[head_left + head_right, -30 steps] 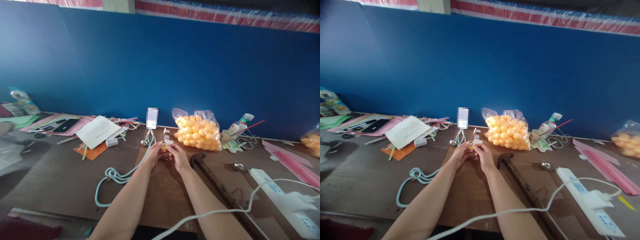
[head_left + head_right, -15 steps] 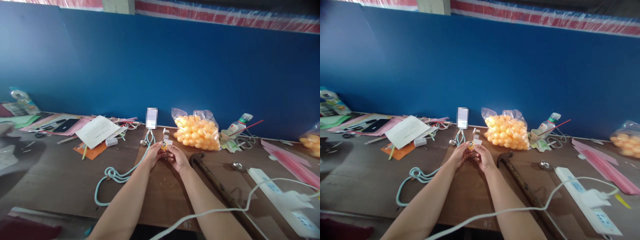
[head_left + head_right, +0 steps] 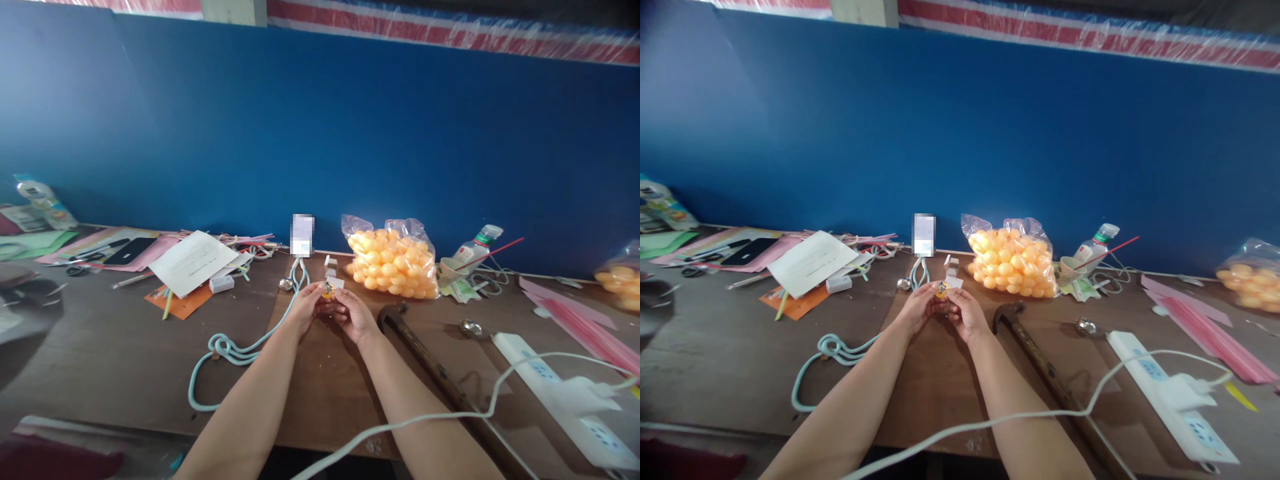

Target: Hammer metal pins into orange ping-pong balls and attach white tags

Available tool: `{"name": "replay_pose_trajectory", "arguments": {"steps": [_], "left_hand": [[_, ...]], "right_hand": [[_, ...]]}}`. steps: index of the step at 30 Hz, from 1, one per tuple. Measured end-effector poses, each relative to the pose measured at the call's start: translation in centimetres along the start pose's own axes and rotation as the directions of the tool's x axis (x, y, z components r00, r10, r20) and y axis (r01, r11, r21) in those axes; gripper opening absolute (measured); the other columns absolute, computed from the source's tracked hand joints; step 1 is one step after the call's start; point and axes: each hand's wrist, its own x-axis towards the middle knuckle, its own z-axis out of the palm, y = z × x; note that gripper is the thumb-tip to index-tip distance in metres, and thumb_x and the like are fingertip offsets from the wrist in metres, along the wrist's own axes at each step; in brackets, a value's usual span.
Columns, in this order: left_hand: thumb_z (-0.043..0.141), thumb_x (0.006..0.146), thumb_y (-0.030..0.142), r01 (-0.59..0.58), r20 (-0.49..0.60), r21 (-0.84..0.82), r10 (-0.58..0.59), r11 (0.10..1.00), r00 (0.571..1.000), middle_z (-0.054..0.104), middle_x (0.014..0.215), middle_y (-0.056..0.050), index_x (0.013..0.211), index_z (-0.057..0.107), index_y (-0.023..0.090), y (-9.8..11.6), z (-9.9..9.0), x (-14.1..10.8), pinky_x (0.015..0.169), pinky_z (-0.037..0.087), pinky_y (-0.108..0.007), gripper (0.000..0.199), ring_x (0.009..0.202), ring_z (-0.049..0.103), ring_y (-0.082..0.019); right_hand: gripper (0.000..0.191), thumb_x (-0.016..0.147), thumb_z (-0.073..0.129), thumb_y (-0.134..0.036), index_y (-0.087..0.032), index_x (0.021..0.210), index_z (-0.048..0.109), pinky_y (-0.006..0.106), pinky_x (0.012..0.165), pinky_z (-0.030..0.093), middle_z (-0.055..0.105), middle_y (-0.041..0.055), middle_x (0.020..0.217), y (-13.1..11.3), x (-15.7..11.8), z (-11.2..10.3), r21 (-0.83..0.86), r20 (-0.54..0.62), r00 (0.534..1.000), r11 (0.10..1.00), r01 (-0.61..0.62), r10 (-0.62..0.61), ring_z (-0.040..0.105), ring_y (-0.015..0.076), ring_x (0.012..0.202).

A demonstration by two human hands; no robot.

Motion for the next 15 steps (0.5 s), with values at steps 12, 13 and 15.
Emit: {"name": "replay_pose_trajectory", "arguments": {"steps": [12,13,15], "left_hand": [[0.072,0.077,0.028,-0.015,0.055,0.004,0.015,1.0,0.998,0.066,0.077,-0.006,0.096,0.064,0.01,0.05,-0.08,0.01,0.058,0.053,-0.02,0.027,0.061,0.063,-0.01],[0.072,0.077,0.028,-0.015,0.053,0.006,0.015,1.0,0.998,0.067,0.077,-0.006,0.096,0.064,0.01,0.07,-0.06,-0.01,0.058,0.053,-0.02,0.027,0.061,0.062,-0.01],[0.072,0.077,0.028,-0.016,0.05,0.009,0.016,1.0,0.999,0.067,0.077,-0.006,0.096,0.065,0.01,0.08,-0.01,-0.03,0.059,0.054,-0.02,0.027,0.061,0.062,-0.009]], "right_hand": [[0.029,0.059,0.084,-0.03,-0.016,0.068,0.06,0.015,0.037,0.021,0.057,-0.0033,0.063,-0.06,-0.13,0.13,0.022,0.014,1.0,1.0,-0.004,0.003,0.034,0.0023,0.045],[0.029,0.059,0.084,-0.03,-0.016,0.068,0.06,0.015,0.037,0.021,0.057,-0.0034,0.062,-0.07,-0.14,0.14,0.019,0.016,1.0,1.0,-0.002,0.002,0.034,0.0024,0.045],[0.029,0.06,0.083,-0.031,-0.016,0.068,0.06,0.016,0.036,0.021,0.056,-0.0035,0.062,-0.06,-0.15,0.14,0.013,0.017,1.0,1.0,0.002,-0.003,0.034,0.0028,0.045]]}}
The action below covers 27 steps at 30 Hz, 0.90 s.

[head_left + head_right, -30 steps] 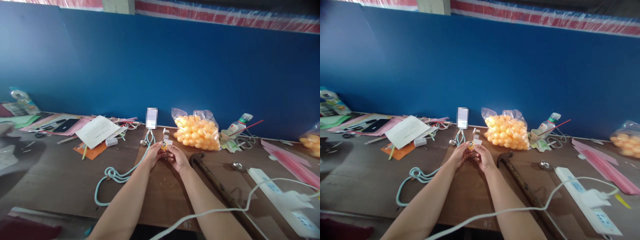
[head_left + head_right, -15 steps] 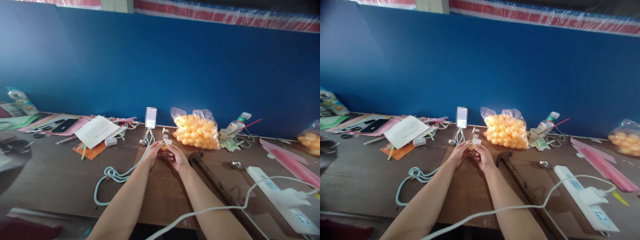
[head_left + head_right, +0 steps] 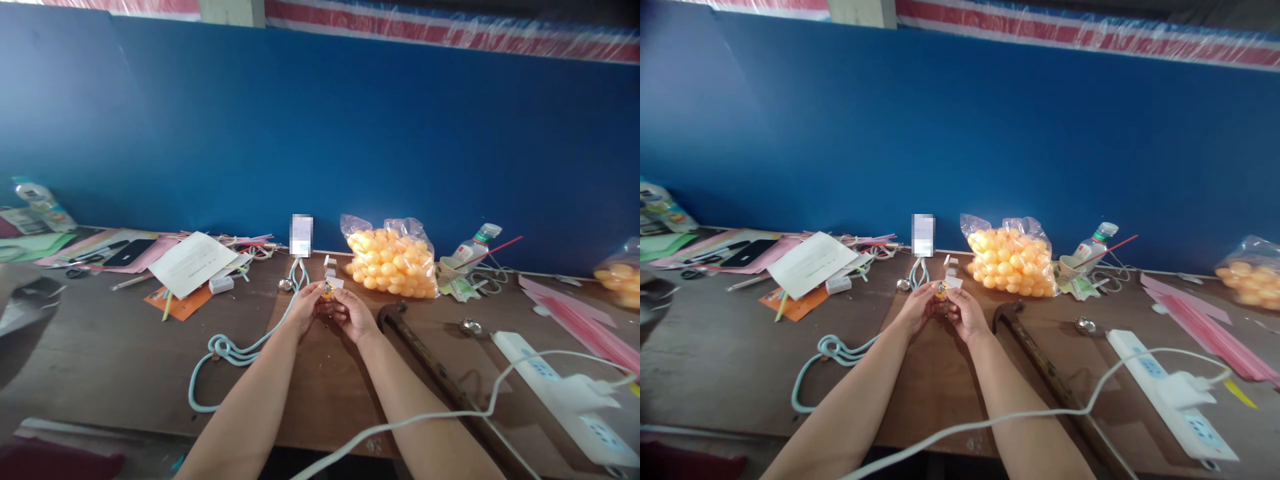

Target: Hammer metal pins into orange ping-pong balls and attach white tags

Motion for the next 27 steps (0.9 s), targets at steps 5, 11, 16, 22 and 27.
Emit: {"name": "replay_pose_trajectory", "arguments": {"steps": [5,11,16,22,27], "left_hand": [[0.072,0.078,0.028,-0.006,0.011,-0.01,0.006,1.0,1.0,0.067,0.079,-0.007,0.096,0.065,0.01,-0.06,-0.02,0.04,0.06,0.054,-0.021,0.027,0.061,0.063,-0.01],[0.073,0.077,0.029,-0.004,0.007,-0.012,0.004,1.0,1.0,0.067,0.077,-0.006,0.097,0.065,0.01,-0.1,-0.15,0.08,0.06,0.054,-0.02,0.029,0.061,0.063,-0.01],[0.073,0.077,0.029,-0.007,0.015,-0.003,0.007,1.0,1.0,0.068,0.079,-0.007,0.097,0.065,0.01,-0.12,-0.22,0.15,0.061,0.054,-0.021,0.028,0.062,0.063,-0.01],[0.073,0.077,0.029,0.004,0.001,-0.007,-0.004,1.0,1.0,0.068,0.079,-0.007,0.097,0.065,0.01,-0.01,-0.06,0.1,0.061,0.054,-0.02,0.029,0.062,0.064,-0.01],[0.074,0.076,0.029,0.005,0.009,-0.008,-0.005,1.0,1.0,0.068,0.079,-0.007,0.096,0.065,0.01,0.04,-0.06,0.06,0.061,0.054,-0.021,0.03,0.062,0.064,-0.01]], "right_hand": [[0.027,0.061,0.083,-0.03,-0.016,0.069,0.061,0.015,0.036,0.021,0.056,-0.0033,0.063,0.06,0.0,-0.07,0.006,0.006,1.0,1.0,0.007,-0.007,0.034,0.0028,0.046],[0.029,0.06,0.083,-0.032,-0.017,0.069,0.06,0.016,0.036,0.022,0.058,-0.0024,0.066,0.07,0.06,-0.12,-0.022,0.001,1.0,1.0,0.018,-0.018,0.035,0.0034,0.045],[0.029,0.06,0.084,-0.031,-0.017,0.07,0.06,0.016,0.036,0.022,0.058,-0.0024,0.065,0.02,-0.03,-0.1,-0.017,0.011,1.0,1.0,0.01,-0.01,0.035,0.0032,0.046],[0.028,0.061,0.083,-0.031,-0.017,0.069,0.06,0.016,0.037,0.022,0.059,-0.0027,0.066,-0.04,-0.13,0.02,-0.02,0.01,1.0,1.0,0.023,-0.023,0.036,0.0031,0.047],[0.028,0.06,0.083,-0.031,-0.018,0.069,0.06,0.018,0.037,0.021,0.059,-0.0025,0.066,-0.05,-0.1,0.06,-0.025,-0.002,1.0,0.999,0.027,-0.028,0.035,0.0039,0.046]]}}
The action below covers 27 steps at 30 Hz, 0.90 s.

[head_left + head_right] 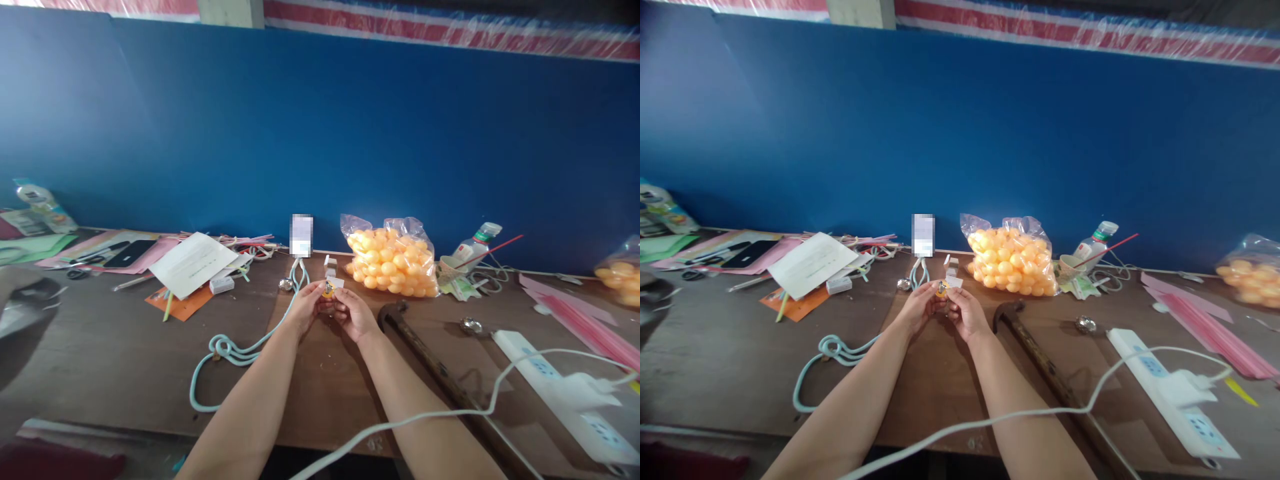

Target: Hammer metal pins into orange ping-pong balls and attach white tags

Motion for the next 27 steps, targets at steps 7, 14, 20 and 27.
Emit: {"name": "replay_pose_trajectory", "arguments": {"steps": [7,14,20,27], "left_hand": [[0.072,0.077,0.027,-0.023,0.012,-0.011,0.024,1.0,1.0,0.068,0.08,-0.007,0.097,0.065,0.01,-0.15,-0.13,0.08,0.061,0.054,-0.02,0.027,0.062,0.063,-0.01],[0.072,0.078,0.027,-0.013,0.008,-0.012,0.013,1.0,1.0,0.068,0.079,-0.007,0.097,0.065,0.011,-0.08,-0.05,0.03,0.061,0.054,-0.02,0.026,0.062,0.063,-0.01],[0.073,0.076,0.027,-0.019,0.012,-0.021,0.019,1.0,1.0,0.068,0.079,-0.006,0.097,0.065,0.01,-0.04,0.03,-0.05,0.061,0.054,-0.02,0.028,0.061,0.063,-0.009],[0.075,0.075,0.028,-0.032,0.024,-0.031,0.033,0.999,0.999,0.067,0.079,-0.006,0.097,0.065,0.009,-0.33,-0.22,0.16,0.06,0.054,-0.019,0.03,0.061,0.063,-0.009]], "right_hand": [[0.028,0.059,0.084,-0.031,-0.017,0.068,0.061,0.016,0.037,0.022,0.058,-0.0027,0.066,0.13,0.07,-0.04,0.011,-0.002,1.0,1.0,0.02,-0.019,0.036,0.0036,0.047],[0.027,0.059,0.084,-0.029,-0.016,0.068,0.062,0.014,0.038,0.023,0.058,-0.0028,0.065,0.12,0.04,0.07,0.04,-0.009,1.0,0.999,0.009,-0.009,0.034,0.0026,0.048],[0.025,0.06,0.084,-0.027,-0.016,0.068,0.063,0.014,0.038,0.023,0.058,-0.0026,0.065,0.1,-0.02,0.11,0.053,-0.01,1.0,0.999,0.01,-0.009,0.034,0.0028,0.048],[0.026,0.06,0.084,-0.029,-0.016,0.067,0.062,0.016,0.038,0.022,0.058,-0.0032,0.063,0.22,0.05,0.08,0.019,-0.012,0.999,0.999,0.038,-0.037,0.034,0.0036,0.048]]}}
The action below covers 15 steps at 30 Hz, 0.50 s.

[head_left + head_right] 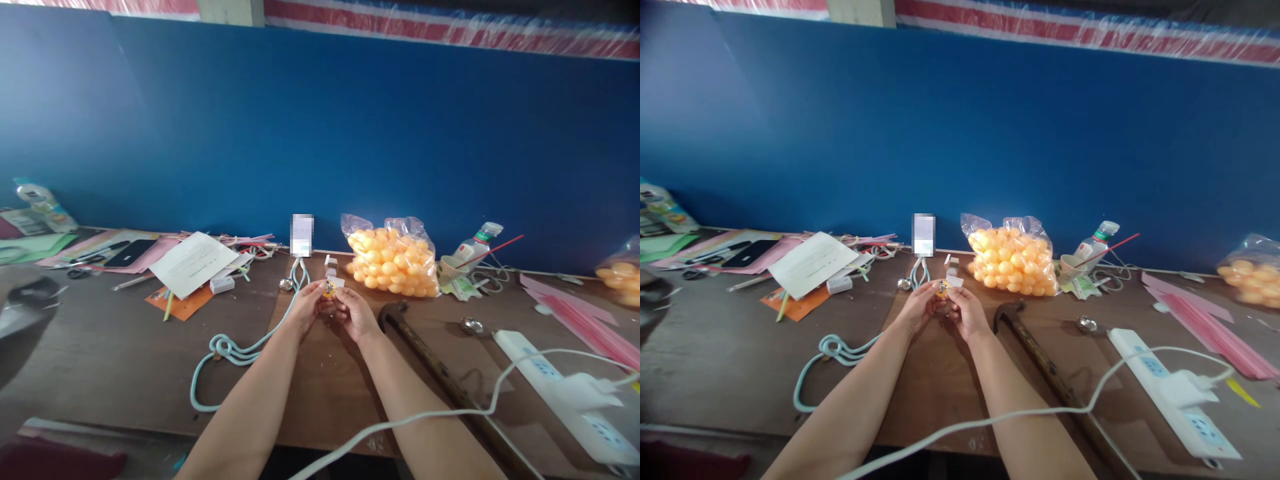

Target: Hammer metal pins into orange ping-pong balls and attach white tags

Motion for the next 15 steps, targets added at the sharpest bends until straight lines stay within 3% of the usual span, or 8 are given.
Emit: {"name": "replay_pose_trajectory", "arguments": {"steps": [15], "left_hand": [[0.076,0.074,0.029,-0.013,-0.015,0.028,0.013,1.0,1.0,0.069,0.082,-0.008,0.096,0.068,0.009,0.16,0.29,-0.29,0.062,0.054,-0.019,0.031,0.064,0.064,-0.009]], "right_hand": [[0.029,0.057,0.084,-0.033,-0.017,0.065,0.061,0.018,0.041,0.023,0.055,-0.0041,0.059,-0.14,-0.15,0.3,-0.098,-0.036,0.998,0.994,0.047,-0.051,0.034,0.005,0.048]]}}
